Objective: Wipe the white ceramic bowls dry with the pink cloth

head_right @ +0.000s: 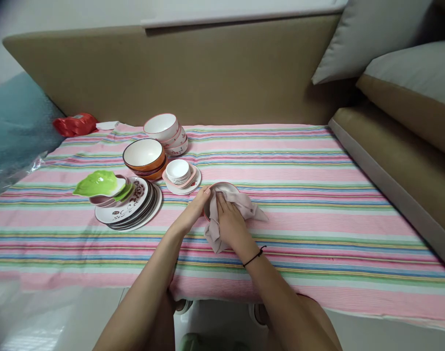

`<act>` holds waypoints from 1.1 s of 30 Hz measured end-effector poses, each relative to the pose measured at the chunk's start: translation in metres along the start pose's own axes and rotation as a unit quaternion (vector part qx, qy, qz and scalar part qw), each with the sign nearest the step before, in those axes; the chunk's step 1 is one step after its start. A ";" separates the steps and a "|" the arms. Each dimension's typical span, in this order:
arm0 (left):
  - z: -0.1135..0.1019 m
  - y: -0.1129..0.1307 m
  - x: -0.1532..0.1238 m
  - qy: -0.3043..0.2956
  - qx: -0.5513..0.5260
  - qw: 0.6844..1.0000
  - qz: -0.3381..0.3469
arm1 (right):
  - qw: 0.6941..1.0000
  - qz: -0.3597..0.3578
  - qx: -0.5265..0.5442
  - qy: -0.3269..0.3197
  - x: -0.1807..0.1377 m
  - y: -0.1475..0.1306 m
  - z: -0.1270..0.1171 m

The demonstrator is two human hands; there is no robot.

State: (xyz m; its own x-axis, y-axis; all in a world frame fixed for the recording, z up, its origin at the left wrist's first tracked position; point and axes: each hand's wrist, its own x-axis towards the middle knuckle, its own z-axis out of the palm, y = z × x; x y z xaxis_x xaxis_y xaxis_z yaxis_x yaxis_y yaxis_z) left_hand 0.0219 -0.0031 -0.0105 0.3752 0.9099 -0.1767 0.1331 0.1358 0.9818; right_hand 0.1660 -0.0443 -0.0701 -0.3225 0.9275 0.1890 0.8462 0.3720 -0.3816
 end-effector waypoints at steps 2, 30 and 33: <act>0.000 0.000 0.000 0.002 0.004 1.000 -0.001 | 0.999 -0.027 0.020 -0.014 0.001 0.002 -0.002; -0.006 -0.002 0.003 0.008 0.029 0.999 0.026 | 0.994 0.044 -0.104 -0.001 -0.005 -0.010 -0.001; -0.006 -0.001 0.003 0.010 0.036 0.999 0.029 | 0.996 0.035 -0.087 0.007 -0.002 -0.004 0.002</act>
State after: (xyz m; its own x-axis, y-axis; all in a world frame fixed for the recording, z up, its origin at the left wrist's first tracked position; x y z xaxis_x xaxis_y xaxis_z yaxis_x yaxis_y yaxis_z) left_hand 0.0176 0.0013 -0.0119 0.3665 0.9231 -0.1168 0.1776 0.0538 0.9826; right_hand 0.1624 -0.0481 -0.0703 -0.2545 0.9501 0.1804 0.9274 0.2926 -0.2329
